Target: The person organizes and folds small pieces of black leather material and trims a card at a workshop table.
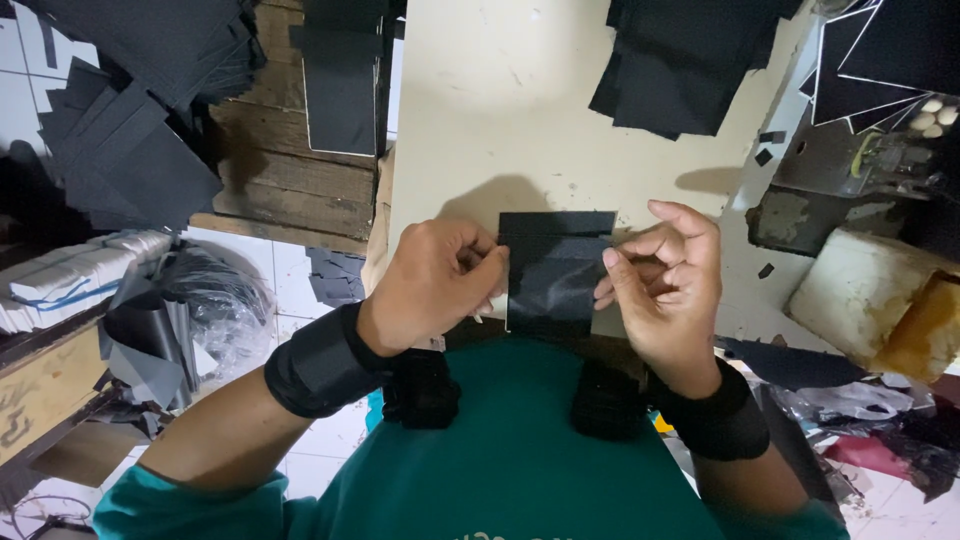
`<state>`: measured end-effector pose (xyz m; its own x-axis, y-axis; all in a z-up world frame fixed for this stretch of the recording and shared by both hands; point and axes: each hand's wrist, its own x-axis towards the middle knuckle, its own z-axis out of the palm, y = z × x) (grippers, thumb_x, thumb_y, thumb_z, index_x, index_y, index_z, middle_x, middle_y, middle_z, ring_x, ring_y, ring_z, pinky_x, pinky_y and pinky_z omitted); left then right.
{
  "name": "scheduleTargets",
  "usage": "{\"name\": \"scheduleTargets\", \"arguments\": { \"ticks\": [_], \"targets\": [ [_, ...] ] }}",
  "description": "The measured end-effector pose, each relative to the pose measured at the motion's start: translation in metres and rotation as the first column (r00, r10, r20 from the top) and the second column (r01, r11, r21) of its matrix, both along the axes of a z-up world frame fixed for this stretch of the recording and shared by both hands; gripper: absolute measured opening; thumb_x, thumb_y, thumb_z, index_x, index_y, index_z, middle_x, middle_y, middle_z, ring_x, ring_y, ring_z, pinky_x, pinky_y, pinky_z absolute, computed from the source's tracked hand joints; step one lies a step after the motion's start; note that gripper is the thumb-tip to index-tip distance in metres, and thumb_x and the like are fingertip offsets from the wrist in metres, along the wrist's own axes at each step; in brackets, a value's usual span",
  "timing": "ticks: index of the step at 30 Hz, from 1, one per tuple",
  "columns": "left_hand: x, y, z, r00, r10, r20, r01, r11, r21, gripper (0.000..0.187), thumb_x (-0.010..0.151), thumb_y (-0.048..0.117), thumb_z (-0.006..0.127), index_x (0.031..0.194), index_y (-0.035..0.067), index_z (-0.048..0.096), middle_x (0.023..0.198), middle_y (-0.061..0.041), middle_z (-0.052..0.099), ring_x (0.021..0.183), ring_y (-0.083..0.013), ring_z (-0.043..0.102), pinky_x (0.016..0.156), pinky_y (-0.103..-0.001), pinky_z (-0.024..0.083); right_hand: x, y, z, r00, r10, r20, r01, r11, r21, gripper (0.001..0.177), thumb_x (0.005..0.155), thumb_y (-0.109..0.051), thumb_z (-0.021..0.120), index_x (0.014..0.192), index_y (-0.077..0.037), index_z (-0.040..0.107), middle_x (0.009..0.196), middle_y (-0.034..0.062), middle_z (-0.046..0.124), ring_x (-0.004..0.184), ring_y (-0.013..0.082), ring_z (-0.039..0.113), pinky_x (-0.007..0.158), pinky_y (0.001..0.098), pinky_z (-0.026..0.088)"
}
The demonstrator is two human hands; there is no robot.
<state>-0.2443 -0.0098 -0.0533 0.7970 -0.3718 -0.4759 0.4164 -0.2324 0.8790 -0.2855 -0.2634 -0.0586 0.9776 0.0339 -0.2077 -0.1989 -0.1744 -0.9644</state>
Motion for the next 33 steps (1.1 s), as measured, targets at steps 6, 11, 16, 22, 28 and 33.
{"name": "scheduleTargets", "arguments": {
  "ticks": [6, 11, 16, 22, 28, 33],
  "targets": [
    [0.004, -0.003, 0.01, 0.999, 0.022, -0.031, -0.021, 0.999, 0.032, 0.023, 0.096, 0.01, 0.067, 0.078, -0.005, 0.068, 0.063, -0.009, 0.072, 0.051, -0.008, 0.067, 0.042, -0.022, 0.053, -0.002, 0.0, -0.002, 1.0, -0.006, 0.01, 0.006, 1.0, 0.018, 0.055, 0.102, 0.008, 0.065, 0.147, -0.004, 0.035, 0.095, 0.0098, 0.064, 0.074, 0.0137, 0.069, 0.063, 0.0274, 0.063],
    [0.007, -0.004, 0.011, 1.0, -0.015, -0.013, 0.016, 0.997, 0.073, 0.022, 0.096, 0.01, 0.067, 0.079, -0.004, 0.069, 0.062, -0.009, 0.071, 0.049, -0.008, 0.067, 0.042, -0.022, 0.053, -0.004, 0.0, -0.006, 0.999, -0.032, 0.001, 0.032, 0.999, 0.013, 0.054, 0.1, 0.008, 0.066, 0.144, -0.003, 0.037, 0.095, 0.0101, 0.064, 0.072, 0.0127, 0.068, 0.062, 0.026, 0.061],
    [0.005, -0.006, 0.008, 0.999, -0.027, -0.034, 0.028, 0.999, 0.037, 0.021, 0.097, 0.011, 0.065, 0.082, -0.003, 0.07, 0.064, -0.008, 0.072, 0.051, -0.0079, 0.068, 0.043, -0.022, 0.056, -0.005, -0.001, -0.006, 0.999, -0.037, -0.021, 0.038, 0.999, 0.029, 0.051, 0.1, 0.008, 0.066, 0.142, -0.002, 0.039, 0.097, 0.011, 0.066, 0.073, 0.0121, 0.068, 0.062, 0.0245, 0.06],
    [0.006, -0.006, 0.007, 0.998, -0.002, -0.067, 0.002, 1.0, 0.004, 0.021, 0.097, 0.01, 0.065, 0.081, -0.004, 0.069, 0.066, -0.009, 0.073, 0.051, -0.0088, 0.068, 0.044, -0.022, 0.056, -0.004, -0.001, -0.006, 1.0, 0.0, 0.018, 0.0, 1.0, 0.003, 0.045, 0.1, 0.007, 0.066, 0.138, -0.002, 0.043, 0.096, 0.0108, 0.066, 0.073, 0.0116, 0.069, 0.061, 0.0239, 0.061],
    [0.006, -0.006, 0.006, 0.998, -0.014, -0.067, 0.016, 1.0, 0.027, 0.02, 0.096, 0.009, 0.065, 0.082, -0.004, 0.07, 0.066, -0.009, 0.073, 0.05, -0.0091, 0.067, 0.043, -0.022, 0.056, -0.002, 0.002, -0.003, 0.996, -0.046, -0.074, 0.049, 0.998, 0.041, 0.038, 0.101, 0.005, 0.064, 0.134, 0.001, 0.047, 0.099, 0.0116, 0.066, 0.073, 0.0116, 0.068, 0.061, 0.0243, 0.061],
    [0.005, -0.005, 0.004, 0.997, -0.015, -0.071, 0.016, 1.0, 0.01, 0.019, 0.096, 0.009, 0.065, 0.083, -0.004, 0.07, 0.067, -0.01, 0.073, 0.051, -0.0093, 0.068, 0.044, -0.022, 0.057, 0.001, 0.003, -0.002, 0.994, -0.048, -0.101, 0.041, 0.997, -0.063, 0.032, 0.099, 0.002, 0.066, 0.127, 0.002, 0.053, 0.097, 0.0117, 0.068, 0.071, 0.0115, 0.07, 0.058, 0.0242, 0.062]
  ]
}}
